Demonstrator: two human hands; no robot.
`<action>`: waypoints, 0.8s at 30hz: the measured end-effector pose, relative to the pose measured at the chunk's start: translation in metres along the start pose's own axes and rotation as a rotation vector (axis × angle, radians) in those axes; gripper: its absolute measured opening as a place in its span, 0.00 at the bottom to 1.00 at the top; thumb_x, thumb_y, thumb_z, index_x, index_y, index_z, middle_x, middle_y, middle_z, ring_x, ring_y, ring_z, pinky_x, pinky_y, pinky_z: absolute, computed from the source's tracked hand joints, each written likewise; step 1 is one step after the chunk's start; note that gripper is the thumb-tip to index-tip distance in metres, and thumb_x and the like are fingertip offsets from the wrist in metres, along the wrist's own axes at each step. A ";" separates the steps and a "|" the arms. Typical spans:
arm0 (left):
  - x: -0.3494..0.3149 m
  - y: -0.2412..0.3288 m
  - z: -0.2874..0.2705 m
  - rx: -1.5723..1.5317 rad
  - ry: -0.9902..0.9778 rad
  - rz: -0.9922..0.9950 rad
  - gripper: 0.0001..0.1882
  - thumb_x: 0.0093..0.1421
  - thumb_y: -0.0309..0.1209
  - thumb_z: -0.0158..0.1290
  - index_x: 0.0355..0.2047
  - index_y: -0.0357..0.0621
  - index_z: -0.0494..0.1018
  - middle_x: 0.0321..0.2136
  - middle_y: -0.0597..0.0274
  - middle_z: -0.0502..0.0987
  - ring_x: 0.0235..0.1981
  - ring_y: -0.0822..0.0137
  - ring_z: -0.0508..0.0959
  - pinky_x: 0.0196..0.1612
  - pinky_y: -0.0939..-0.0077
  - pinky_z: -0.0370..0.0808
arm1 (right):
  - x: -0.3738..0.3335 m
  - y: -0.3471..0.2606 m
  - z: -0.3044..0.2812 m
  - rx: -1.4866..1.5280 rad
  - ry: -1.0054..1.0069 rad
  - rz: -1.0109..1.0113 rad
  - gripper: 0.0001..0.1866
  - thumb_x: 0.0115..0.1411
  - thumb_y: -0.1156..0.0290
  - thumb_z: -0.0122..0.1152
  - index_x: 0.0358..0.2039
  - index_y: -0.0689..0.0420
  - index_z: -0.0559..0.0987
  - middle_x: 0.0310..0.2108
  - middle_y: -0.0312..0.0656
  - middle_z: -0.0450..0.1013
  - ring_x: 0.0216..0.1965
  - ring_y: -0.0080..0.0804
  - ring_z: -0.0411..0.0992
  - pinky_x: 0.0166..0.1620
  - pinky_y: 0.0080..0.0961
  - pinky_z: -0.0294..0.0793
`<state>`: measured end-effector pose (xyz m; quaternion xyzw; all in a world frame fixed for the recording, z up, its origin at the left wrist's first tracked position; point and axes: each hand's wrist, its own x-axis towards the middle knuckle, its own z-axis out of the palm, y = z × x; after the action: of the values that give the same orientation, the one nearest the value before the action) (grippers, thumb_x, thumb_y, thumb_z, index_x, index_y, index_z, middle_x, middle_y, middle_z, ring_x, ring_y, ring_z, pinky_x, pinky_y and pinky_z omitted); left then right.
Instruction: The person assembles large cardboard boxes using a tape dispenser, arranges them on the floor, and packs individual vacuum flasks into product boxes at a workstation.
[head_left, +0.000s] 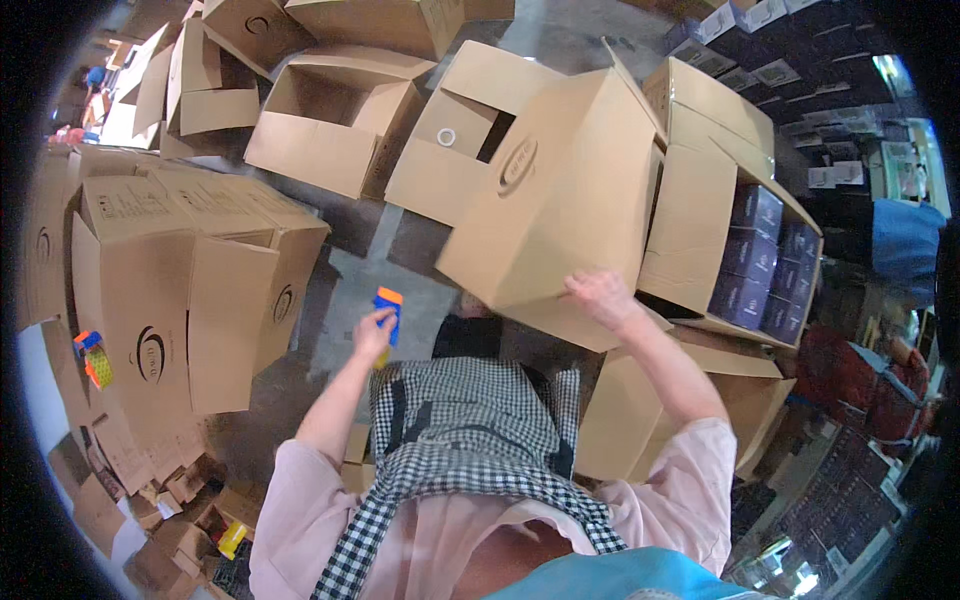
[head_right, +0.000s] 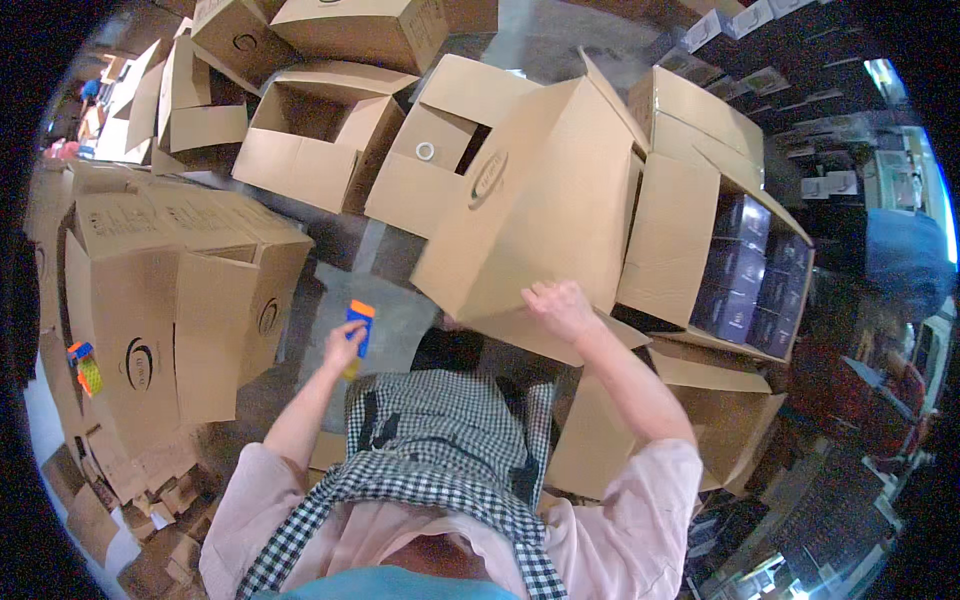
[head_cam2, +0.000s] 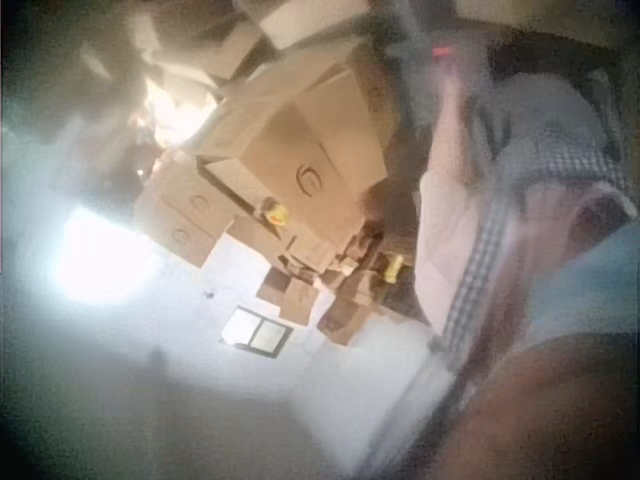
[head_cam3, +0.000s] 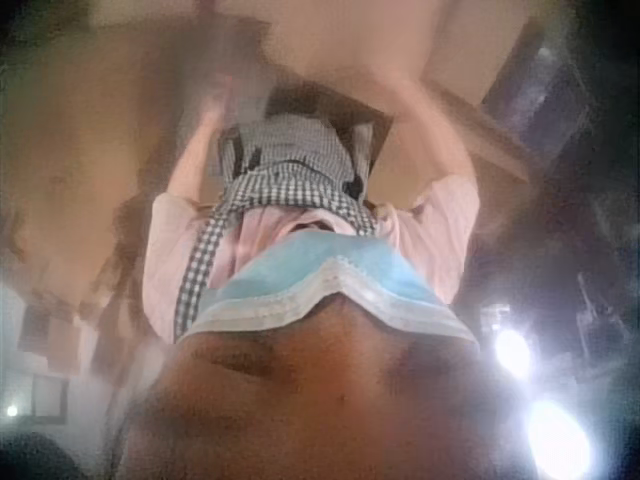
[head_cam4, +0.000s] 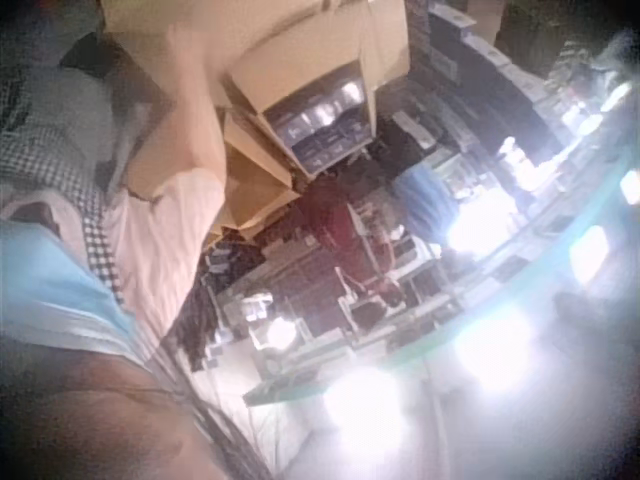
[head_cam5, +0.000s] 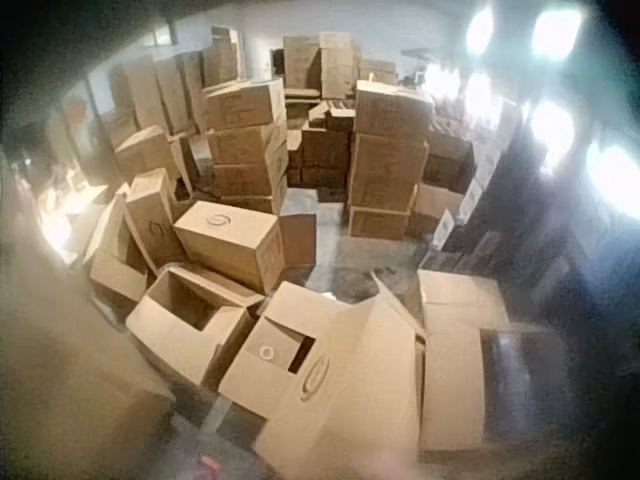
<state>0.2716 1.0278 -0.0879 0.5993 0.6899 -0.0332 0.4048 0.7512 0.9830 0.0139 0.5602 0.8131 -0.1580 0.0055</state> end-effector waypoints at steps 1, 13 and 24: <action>0.020 -0.002 -0.009 0.035 0.055 -0.014 0.15 0.58 0.41 0.57 0.44 0.54 0.79 0.42 0.52 0.79 0.45 0.53 0.79 0.48 0.64 0.74 | 0.015 -0.006 -0.054 -0.002 0.288 -0.072 0.13 0.47 0.60 0.68 0.24 0.52 0.74 0.21 0.38 0.71 0.24 0.36 0.73 0.25 0.34 0.71; 0.080 0.144 -0.113 -0.384 -0.129 0.100 0.15 0.61 0.36 0.50 0.46 0.47 0.77 0.45 0.51 0.78 0.45 0.56 0.78 0.47 0.63 0.76 | 0.119 0.060 -0.477 -0.155 0.760 -0.152 0.14 0.46 0.69 0.71 0.30 0.61 0.78 0.36 0.41 0.77 0.37 0.32 0.75 0.43 0.26 0.73; 0.123 0.022 -0.109 -0.804 -0.019 -0.119 0.15 0.60 0.33 0.53 0.46 0.41 0.77 0.41 0.53 0.80 0.37 0.62 0.82 0.40 0.67 0.78 | 0.174 0.007 -0.133 0.127 0.256 0.426 0.36 0.60 0.45 0.54 0.67 0.33 0.56 0.71 0.44 0.38 0.70 0.62 0.31 0.60 0.78 0.34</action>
<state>0.2401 1.1901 -0.0787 0.3518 0.6777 0.2101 0.6106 0.7153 1.1783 0.1062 0.7334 0.6593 -0.1319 -0.0997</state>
